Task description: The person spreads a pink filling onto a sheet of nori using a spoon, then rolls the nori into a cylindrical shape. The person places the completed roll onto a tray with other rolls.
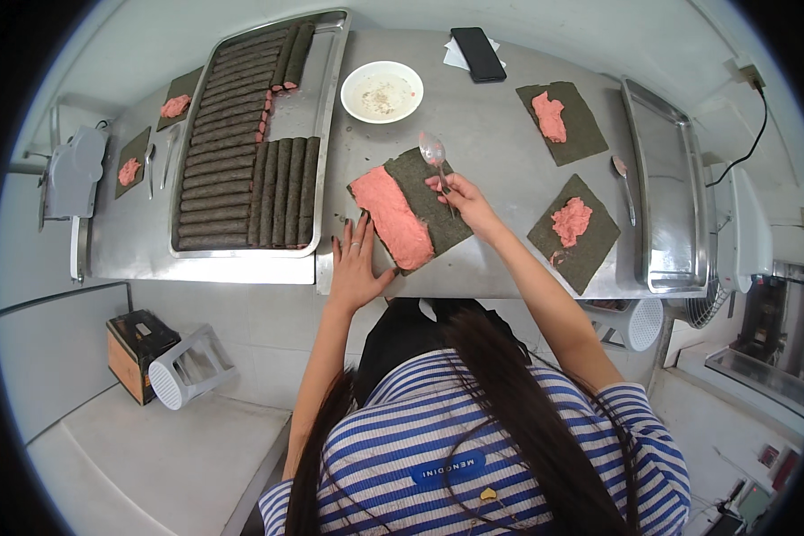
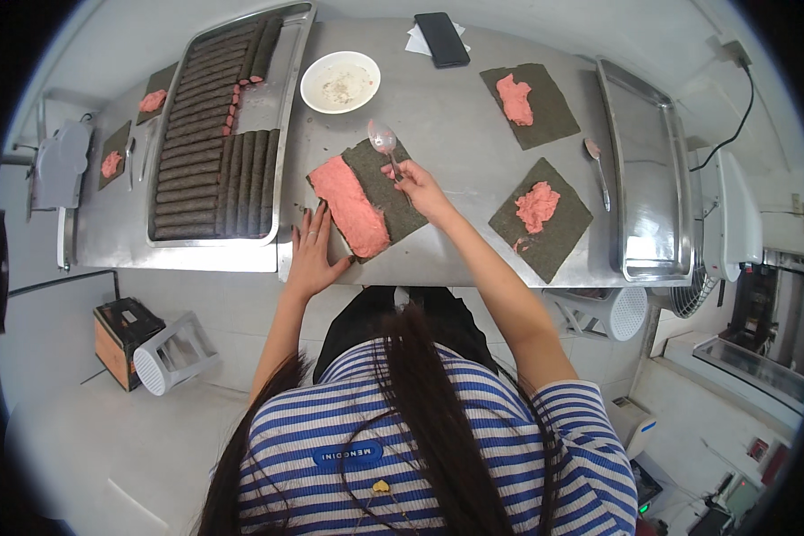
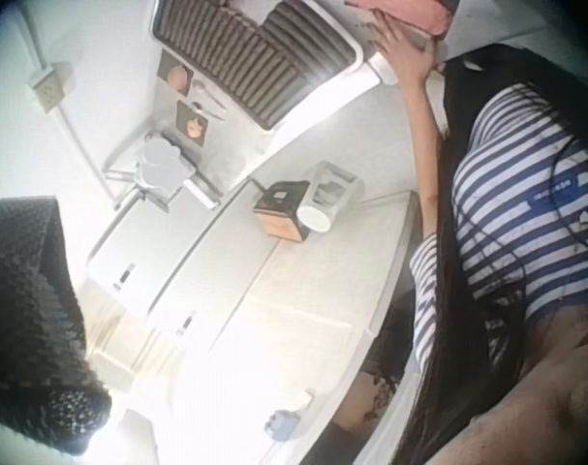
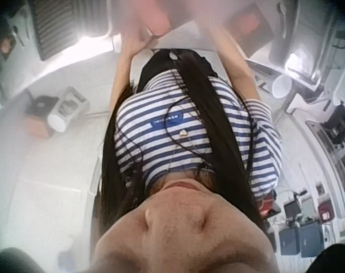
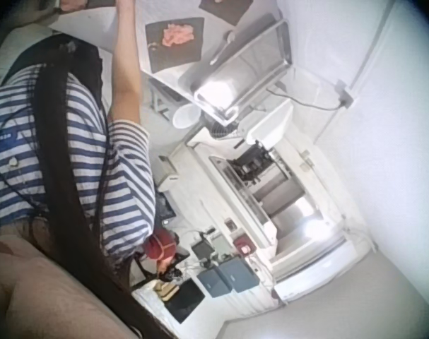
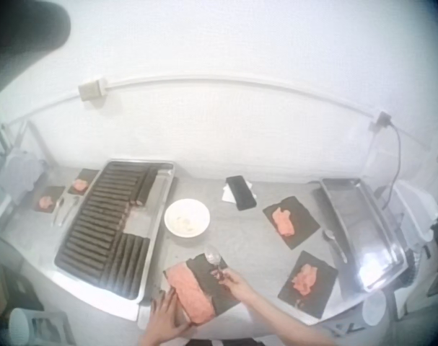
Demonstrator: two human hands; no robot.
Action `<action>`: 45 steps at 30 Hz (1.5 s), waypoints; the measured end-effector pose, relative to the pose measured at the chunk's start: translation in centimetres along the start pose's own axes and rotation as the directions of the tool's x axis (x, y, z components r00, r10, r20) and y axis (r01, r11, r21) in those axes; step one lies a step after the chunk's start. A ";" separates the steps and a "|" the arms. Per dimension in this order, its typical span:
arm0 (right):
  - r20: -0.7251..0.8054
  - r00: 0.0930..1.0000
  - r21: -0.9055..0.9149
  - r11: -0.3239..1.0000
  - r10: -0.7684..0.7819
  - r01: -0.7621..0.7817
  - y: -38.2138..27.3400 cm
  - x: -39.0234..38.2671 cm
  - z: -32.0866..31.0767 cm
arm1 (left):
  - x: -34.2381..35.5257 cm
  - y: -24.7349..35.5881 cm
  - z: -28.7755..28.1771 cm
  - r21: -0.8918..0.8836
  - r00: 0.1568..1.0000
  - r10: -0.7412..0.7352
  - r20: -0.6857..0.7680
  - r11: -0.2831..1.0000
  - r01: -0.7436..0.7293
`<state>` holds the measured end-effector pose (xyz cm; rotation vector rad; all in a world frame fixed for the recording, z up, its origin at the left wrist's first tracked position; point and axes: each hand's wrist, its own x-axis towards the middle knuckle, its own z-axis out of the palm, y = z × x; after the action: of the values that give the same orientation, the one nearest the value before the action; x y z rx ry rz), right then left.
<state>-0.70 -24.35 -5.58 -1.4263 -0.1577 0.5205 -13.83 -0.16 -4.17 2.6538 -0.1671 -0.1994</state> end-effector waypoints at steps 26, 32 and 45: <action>0.120 0.969 -0.992 -0.070 -0.214 0.108 -5.1 -13.0 -2.5 | 5.7 2.8 1.6 0.039 0.987 0.138 0.082 0.989 -0.142; 0.214 0.965 -0.962 -0.203 -0.154 0.181 -4.7 -14.5 -1.7 | 5.7 2.8 1.5 0.024 0.987 0.136 0.085 0.990 -0.138; 0.250 0.954 -0.965 -0.123 -0.163 0.232 -6.6 -15.4 -3.6 | 5.8 2.8 1.5 0.038 0.988 0.114 0.108 0.992 -0.119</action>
<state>-11.17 -34.62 3.33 -2.8907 -1.0242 0.0338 -8.61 -4.17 -4.87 2.6682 -0.3648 -0.3012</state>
